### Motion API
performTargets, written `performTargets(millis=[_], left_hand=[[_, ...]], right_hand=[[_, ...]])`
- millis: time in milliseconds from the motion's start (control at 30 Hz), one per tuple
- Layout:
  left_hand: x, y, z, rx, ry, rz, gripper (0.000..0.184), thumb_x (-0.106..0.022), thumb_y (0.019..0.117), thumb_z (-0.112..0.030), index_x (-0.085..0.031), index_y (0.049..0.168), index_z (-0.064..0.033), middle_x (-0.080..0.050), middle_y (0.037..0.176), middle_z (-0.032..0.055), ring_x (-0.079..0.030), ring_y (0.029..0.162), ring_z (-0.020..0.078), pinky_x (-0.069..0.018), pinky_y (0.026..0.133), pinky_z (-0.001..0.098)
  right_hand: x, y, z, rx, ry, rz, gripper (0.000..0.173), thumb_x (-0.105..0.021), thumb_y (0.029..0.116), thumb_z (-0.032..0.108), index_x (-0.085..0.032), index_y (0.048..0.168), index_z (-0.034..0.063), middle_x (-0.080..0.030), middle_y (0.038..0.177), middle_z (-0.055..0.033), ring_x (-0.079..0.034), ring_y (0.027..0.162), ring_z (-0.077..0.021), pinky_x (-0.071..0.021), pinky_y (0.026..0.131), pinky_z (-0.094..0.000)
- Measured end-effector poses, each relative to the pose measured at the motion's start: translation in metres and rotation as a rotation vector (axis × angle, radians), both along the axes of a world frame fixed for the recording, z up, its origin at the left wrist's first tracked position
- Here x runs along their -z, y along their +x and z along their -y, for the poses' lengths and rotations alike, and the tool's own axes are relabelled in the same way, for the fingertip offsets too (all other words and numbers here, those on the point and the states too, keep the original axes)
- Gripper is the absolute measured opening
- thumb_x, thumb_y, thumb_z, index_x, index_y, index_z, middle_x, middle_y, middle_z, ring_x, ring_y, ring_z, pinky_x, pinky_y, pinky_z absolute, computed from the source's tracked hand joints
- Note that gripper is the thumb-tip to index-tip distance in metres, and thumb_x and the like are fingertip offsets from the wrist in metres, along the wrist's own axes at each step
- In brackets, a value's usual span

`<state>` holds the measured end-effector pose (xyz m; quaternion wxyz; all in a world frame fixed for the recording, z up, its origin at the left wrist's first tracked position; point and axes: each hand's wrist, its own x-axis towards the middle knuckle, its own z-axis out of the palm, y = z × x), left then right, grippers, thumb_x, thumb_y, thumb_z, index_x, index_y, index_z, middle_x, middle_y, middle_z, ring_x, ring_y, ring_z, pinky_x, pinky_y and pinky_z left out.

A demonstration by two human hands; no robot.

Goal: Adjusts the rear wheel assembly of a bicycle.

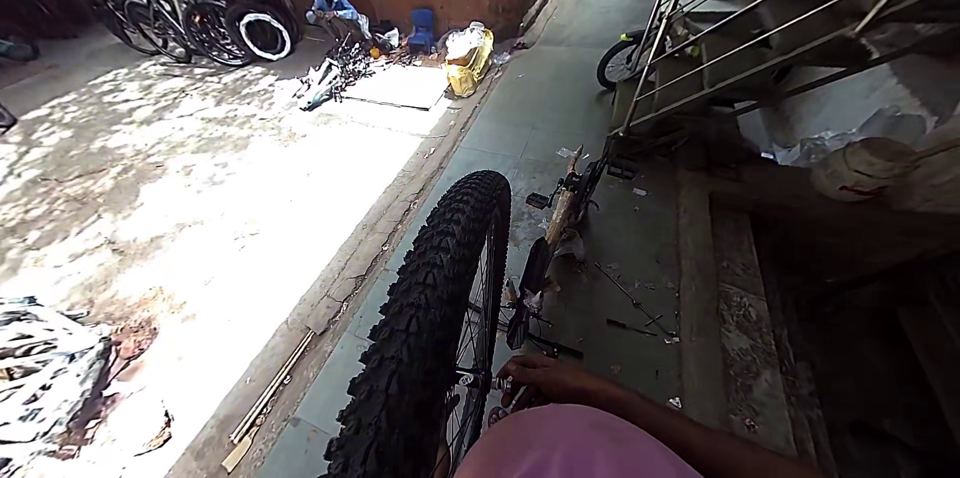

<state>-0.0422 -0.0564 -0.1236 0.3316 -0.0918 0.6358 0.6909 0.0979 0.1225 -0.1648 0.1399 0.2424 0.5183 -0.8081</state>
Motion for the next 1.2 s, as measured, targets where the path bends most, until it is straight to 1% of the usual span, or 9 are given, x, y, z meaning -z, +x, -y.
performTargets(millis=[67,200,300,400,500,567,700,867,1200], left_hand=[[-0.002,-0.001,-0.001,-0.012,-0.012,0.028,0.032,-0.043,0.1113,-0.032,-0.058,0.120,-0.0042,-0.062,0.099,0.0067,-0.063,0.086,0.0158,-0.0551,0.074,0.0346],[0.002,-0.003,0.005,0.115,0.003,-0.072,0.037,-0.036,0.1127,-0.022,-0.047,0.146,-0.0108,-0.059,0.132,0.0104,-0.062,0.109,0.0201,-0.0540,0.085,0.0380],[-0.043,0.008,-0.013,0.143,-0.141,-0.042,0.039,-0.034,0.1128,-0.018,-0.047,0.146,-0.0016,-0.052,0.144,0.0178,-0.054,0.123,0.0252,-0.0464,0.100,0.0427],[-0.032,0.008,-0.012,0.081,-0.130,-0.041,0.040,-0.039,0.1123,-0.026,-0.051,0.137,0.0033,-0.057,0.129,0.0168,-0.058,0.109,0.0201,-0.0497,0.092,0.0361],[0.012,-0.004,0.006,0.075,0.018,-0.007,0.034,-0.043,0.1114,-0.028,-0.051,0.138,-0.0083,-0.062,0.119,0.0081,-0.064,0.100,0.0173,-0.0549,0.080,0.0366],[0.002,-0.004,0.005,0.171,0.000,-0.015,0.038,-0.033,0.1130,-0.024,-0.046,0.147,-0.0141,-0.060,0.129,0.0074,-0.062,0.107,0.0171,-0.0531,0.083,0.0357],[-0.018,-0.007,-0.013,0.250,-0.076,0.029,0.041,-0.037,0.1118,-0.019,-0.044,0.149,-0.0042,-0.055,0.139,0.0165,-0.059,0.116,0.0236,-0.0502,0.088,0.0397],[-0.052,0.008,-0.028,0.251,-0.214,0.037,0.029,-0.041,0.1111,-0.018,-0.061,0.119,0.0033,-0.064,0.102,0.0109,-0.060,0.085,0.0155,-0.0485,0.072,0.0288],[-0.087,0.025,-0.034,0.206,-0.272,0.093,0.040,-0.029,0.1142,-0.023,-0.051,0.131,0.0073,-0.056,0.112,0.0180,-0.057,0.095,0.0223,-0.0482,0.082,0.0346]], right_hand=[[0.000,0.000,0.001,0.008,-0.003,0.006,0.040,-0.036,0.1126,0.037,-0.055,0.133,0.0095,-0.071,0.110,-0.0071,-0.074,0.093,-0.0186,-0.0623,0.081,-0.0343],[0.001,-0.002,0.002,0.024,0.001,0.009,0.040,-0.036,0.1126,0.037,-0.056,0.132,0.0091,-0.071,0.108,-0.0078,-0.074,0.093,-0.0195,-0.0625,0.081,-0.0357],[0.006,-0.002,0.000,0.026,-0.006,0.001,0.041,-0.035,0.1127,0.037,-0.056,0.131,0.0075,-0.071,0.107,-0.0085,-0.074,0.093,-0.0204,-0.0625,0.082,-0.0372],[0.005,-0.002,0.000,0.031,-0.007,0.018,0.040,-0.035,0.1128,0.037,-0.057,0.130,0.0080,-0.072,0.105,-0.0074,-0.074,0.092,-0.0192,-0.0626,0.081,-0.0358],[0.004,0.000,0.002,0.052,-0.022,0.036,0.041,-0.034,0.1130,0.037,-0.056,0.131,0.0081,-0.071,0.105,-0.0078,-0.074,0.091,-0.0197,-0.0629,0.080,-0.0361],[0.003,0.000,0.003,0.050,-0.013,0.048,0.041,-0.034,0.1129,0.038,-0.056,0.131,0.0086,-0.071,0.105,-0.0075,-0.074,0.092,-0.0194,-0.0627,0.080,-0.0357],[0.012,0.001,0.008,-0.014,0.034,-0.032,0.035,-0.053,0.1079,0.036,-0.057,0.128,0.0079,-0.072,0.107,-0.0078,-0.074,0.092,-0.0189,-0.0625,0.081,-0.0357],[0.018,0.002,0.010,-0.086,0.226,-0.091,0.036,-0.064,0.1024,0.032,-0.059,0.123,0.0030,-0.073,0.099,-0.0071,-0.074,0.085,-0.0157,-0.0621,0.080,-0.0346],[0.022,0.008,0.016,-0.137,0.223,-0.028,0.037,-0.055,0.1065,0.035,-0.054,0.128,0.0052,-0.072,0.106,-0.0078,-0.073,0.090,-0.0155,-0.0600,0.082,-0.0348]])
